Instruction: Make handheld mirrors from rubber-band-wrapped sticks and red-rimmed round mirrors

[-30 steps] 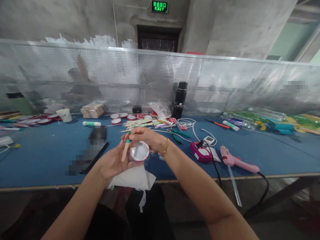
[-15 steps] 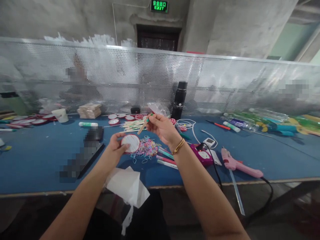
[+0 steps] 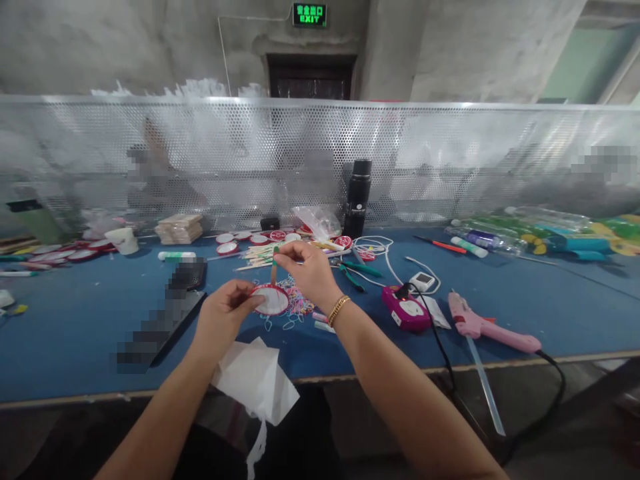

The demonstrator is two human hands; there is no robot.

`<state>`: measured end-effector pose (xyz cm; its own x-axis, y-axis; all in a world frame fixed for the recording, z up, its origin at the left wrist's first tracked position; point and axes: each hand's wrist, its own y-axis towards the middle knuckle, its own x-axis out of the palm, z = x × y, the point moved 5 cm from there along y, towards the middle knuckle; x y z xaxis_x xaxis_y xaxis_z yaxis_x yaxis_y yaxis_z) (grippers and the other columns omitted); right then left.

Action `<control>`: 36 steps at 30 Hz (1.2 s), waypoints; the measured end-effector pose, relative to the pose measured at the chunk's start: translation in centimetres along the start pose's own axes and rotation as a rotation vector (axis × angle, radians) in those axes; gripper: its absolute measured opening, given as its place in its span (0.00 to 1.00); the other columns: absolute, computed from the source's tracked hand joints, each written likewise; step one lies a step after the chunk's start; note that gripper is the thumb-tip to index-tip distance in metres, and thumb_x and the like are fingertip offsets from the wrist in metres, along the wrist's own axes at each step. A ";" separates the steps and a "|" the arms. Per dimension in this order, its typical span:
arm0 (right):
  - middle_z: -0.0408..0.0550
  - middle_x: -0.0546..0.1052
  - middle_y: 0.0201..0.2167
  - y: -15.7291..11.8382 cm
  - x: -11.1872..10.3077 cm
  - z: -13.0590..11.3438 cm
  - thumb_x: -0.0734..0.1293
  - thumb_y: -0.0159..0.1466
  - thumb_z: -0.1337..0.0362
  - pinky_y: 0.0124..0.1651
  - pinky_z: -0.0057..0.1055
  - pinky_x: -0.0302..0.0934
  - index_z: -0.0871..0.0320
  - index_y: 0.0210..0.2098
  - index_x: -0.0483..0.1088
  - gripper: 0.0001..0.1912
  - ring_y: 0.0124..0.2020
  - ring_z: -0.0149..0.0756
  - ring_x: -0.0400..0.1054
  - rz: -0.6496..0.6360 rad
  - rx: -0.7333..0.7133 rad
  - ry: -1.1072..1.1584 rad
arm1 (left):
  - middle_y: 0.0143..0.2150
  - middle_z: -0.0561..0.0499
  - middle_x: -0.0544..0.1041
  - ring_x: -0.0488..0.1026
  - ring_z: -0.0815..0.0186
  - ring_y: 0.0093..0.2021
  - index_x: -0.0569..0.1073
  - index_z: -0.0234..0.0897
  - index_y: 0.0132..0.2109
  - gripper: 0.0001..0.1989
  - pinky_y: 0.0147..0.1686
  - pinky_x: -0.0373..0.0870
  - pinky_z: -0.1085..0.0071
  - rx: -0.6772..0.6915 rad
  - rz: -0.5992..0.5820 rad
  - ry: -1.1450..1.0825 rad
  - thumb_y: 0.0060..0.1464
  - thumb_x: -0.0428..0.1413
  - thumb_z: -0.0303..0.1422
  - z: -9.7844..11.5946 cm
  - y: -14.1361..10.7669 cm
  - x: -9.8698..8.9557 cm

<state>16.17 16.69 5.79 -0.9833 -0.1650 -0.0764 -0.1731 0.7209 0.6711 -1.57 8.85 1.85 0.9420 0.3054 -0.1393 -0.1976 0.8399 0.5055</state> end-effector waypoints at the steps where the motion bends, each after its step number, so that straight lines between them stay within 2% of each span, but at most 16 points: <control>1: 0.42 0.77 0.30 -0.1 0.1 -0.2 0.73 0.60 0.55 0.42 0.35 0.67 0.53 0.30 0.74 0.09 0.33 0.34 0.70 -0.004 -0.021 -0.016 | 0.26 0.54 0.77 0.68 0.68 0.26 0.79 0.39 0.30 0.05 0.29 0.62 0.74 0.003 0.001 0.009 0.49 0.68 0.28 0.1 0.0 0.0; 6: 0.42 0.76 0.29 -0.5 0.6 -1.1 0.71 0.62 0.58 0.41 0.34 0.67 0.54 0.30 0.72 0.08 0.32 0.33 0.70 -0.026 -0.091 -0.056 | 0.29 0.51 0.82 0.72 0.66 0.29 0.84 0.39 0.33 0.02 0.31 0.67 0.73 0.015 0.014 0.008 0.49 0.68 0.30 0.1 0.0 0.0; 11: 0.41 0.76 0.27 -0.6 0.8 -1.2 0.71 0.62 0.59 0.40 0.32 0.66 0.55 0.29 0.72 0.08 0.31 0.32 0.69 -0.026 -0.111 -0.063 | 0.34 0.49 0.84 0.76 0.64 0.31 0.85 0.39 0.39 0.10 0.32 0.74 0.70 -0.032 0.012 0.056 0.51 0.66 0.38 -0.4 -0.2 -0.1; 15: 0.41 0.76 0.28 -0.6 0.7 -1.0 0.72 0.62 0.60 0.40 0.32 0.66 0.55 0.30 0.73 0.07 0.31 0.31 0.69 -0.015 -0.116 -0.060 | 0.38 0.47 0.84 0.78 0.62 0.33 0.85 0.38 0.40 0.13 0.32 0.77 0.68 -0.037 0.021 0.101 0.52 0.64 0.41 -0.3 -0.4 -0.3; 22: 0.41 0.76 0.27 -0.7 0.8 -1.2 0.71 0.63 0.61 0.40 0.32 0.66 0.55 0.30 0.72 0.07 0.31 0.32 0.69 -0.038 -0.122 -0.078 | 0.35 0.48 0.83 0.77 0.62 0.33 0.85 0.38 0.39 0.12 0.33 0.76 0.69 0.031 0.046 0.220 0.53 0.62 0.41 -0.1 -0.4 -0.6; 26: 0.41 0.77 0.27 -1.0 1.2 -1.1 0.70 0.63 0.61 0.39 0.32 0.64 0.55 0.30 0.72 0.07 0.31 0.32 0.69 -0.090 -0.084 -0.060 | 0.35 0.48 0.83 0.77 0.63 0.32 0.84 0.37 0.40 0.14 0.32 0.76 0.69 0.014 0.067 0.194 0.53 0.62 0.42 -0.2 -0.5 -0.7; 36: 0.42 0.78 0.28 -1.1 1.4 -0.9 0.71 0.61 0.60 0.39 0.31 0.65 0.55 0.30 0.74 0.07 0.31 0.32 0.70 -0.100 -0.065 -0.087 | 0.36 0.48 0.83 0.77 0.62 0.34 0.84 0.37 0.39 0.14 0.32 0.75 0.69 0.003 0.079 0.185 0.53 0.62 0.42 -0.2 -0.6 -0.8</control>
<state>14.99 15.04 5.55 -0.9629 -0.1726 -0.2074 -0.2694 0.6582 0.7030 -2.28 8.18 1.52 0.8576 0.4481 -0.2524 -0.2681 0.8084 0.5240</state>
